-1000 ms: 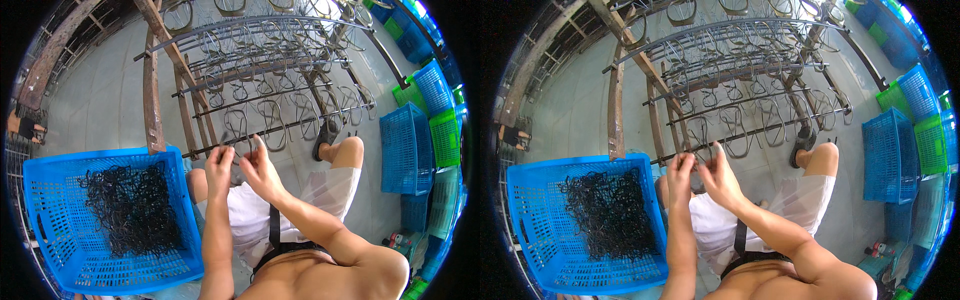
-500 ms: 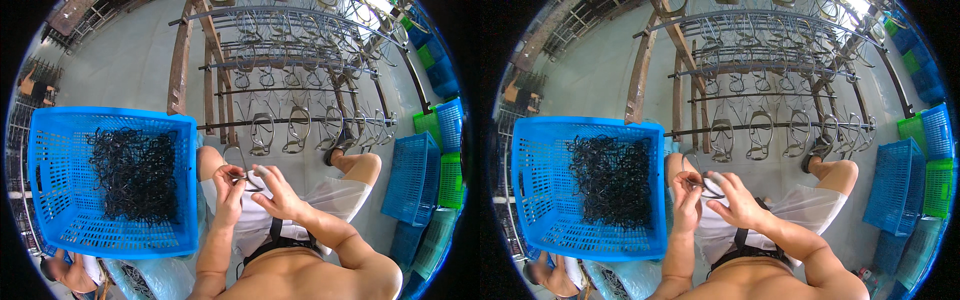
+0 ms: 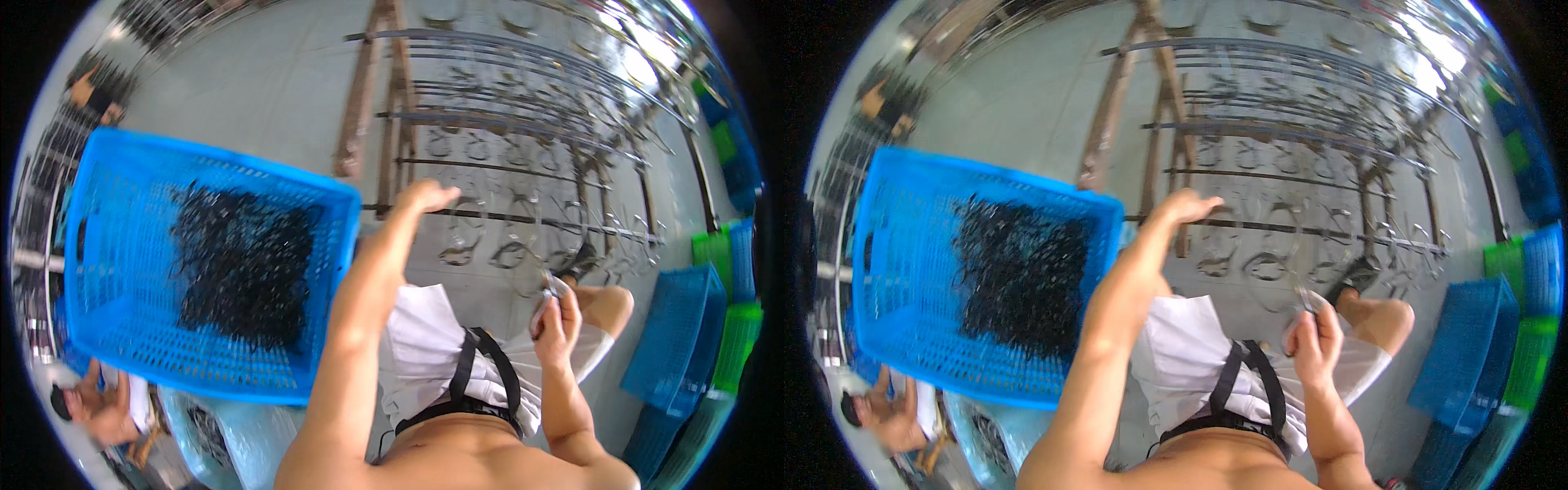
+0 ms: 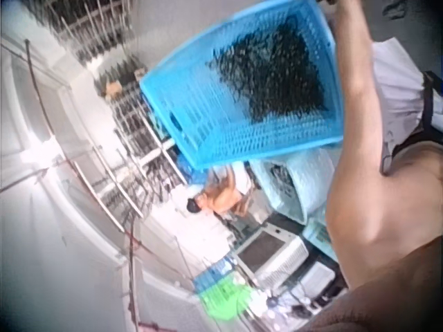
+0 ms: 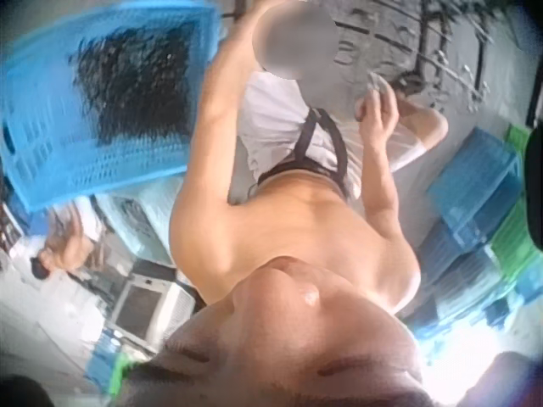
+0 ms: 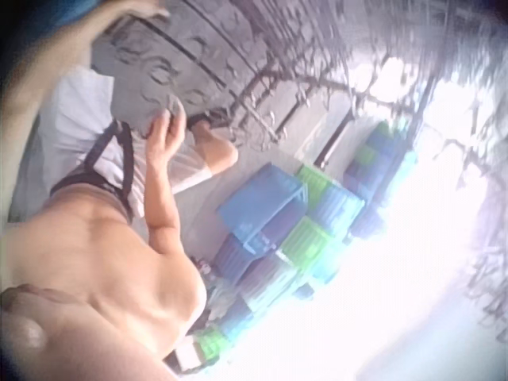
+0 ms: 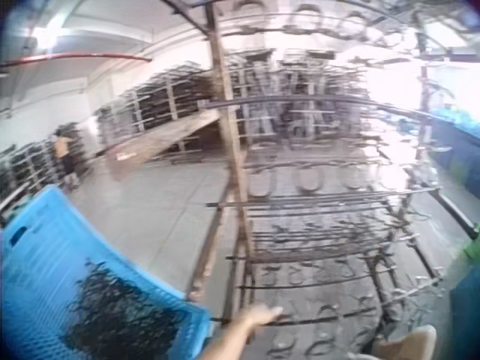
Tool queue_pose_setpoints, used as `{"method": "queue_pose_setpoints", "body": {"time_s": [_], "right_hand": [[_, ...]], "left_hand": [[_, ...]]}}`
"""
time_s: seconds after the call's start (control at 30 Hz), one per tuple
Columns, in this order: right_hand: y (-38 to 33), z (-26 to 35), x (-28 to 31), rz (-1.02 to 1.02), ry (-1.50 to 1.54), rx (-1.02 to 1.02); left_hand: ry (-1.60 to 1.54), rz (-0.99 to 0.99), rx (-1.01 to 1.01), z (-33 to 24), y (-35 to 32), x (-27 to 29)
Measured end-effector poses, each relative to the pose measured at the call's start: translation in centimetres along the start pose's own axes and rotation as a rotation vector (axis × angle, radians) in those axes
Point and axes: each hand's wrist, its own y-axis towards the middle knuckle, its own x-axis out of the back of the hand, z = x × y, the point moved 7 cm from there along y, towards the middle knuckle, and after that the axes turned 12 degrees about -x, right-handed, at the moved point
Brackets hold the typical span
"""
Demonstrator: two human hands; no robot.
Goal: The person picks small metal hooks from a blue basket and attaches them one by one to a metal rack. The person handles the hooks by hand and places them onto the rack structure.
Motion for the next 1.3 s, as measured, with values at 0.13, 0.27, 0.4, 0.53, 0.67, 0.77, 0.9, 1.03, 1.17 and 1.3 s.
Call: {"method": "queue_pose_setpoints", "body": {"time_s": [0.13,0.27,0.4,0.53,0.67,0.77,0.9,1.03,1.17,1.3], "right_hand": [[-0.6,0.6,1.6,-0.137,0.035,0.072],[-0.3,1.5,2.1,-0.125,0.04,0.124],[-0.1,2.5,1.2,-0.044,0.036,0.198],[0.5,2.7,1.0,-0.043,-0.022,0.192],[0.7,5.0,4.4,-0.219,-0.238,0.342],[1.0,6.3,8.6,-0.448,-0.299,0.351],[1.7,6.9,12.8,-0.41,0.061,0.314],[1.4,9.5,18.8,-0.625,0.011,0.33],[1.7,9.8,26.4,-0.743,0.366,0.514],[4.9,7.4,30.9,-0.798,0.553,0.515]], "left_hand": [[0.064,-0.331,-0.031,-0.7,-2.0,0.5],[-0.311,-0.841,-0.291,-2.4,-5.9,1.0],[-0.31,-1.203,-0.609,-2.8,-9.8,-0.6],[-0.022,-1.182,-0.52,-2.6,-13.3,-3.2],[-0.099,-1.066,-0.42,0.5,-22.0,-5.0],[0.215,-1.196,0.243,11.9,-29.7,-1.9],[0.653,-0.289,0.636,23.7,-30.0,-5.3],[0.853,0.303,0.608,28.3,-28.6,-10.4],[1.001,0.495,0.426,30.1,-32.4,-12.0],[1.411,0.453,0.168,28.3,-32.8,-11.2]]}}
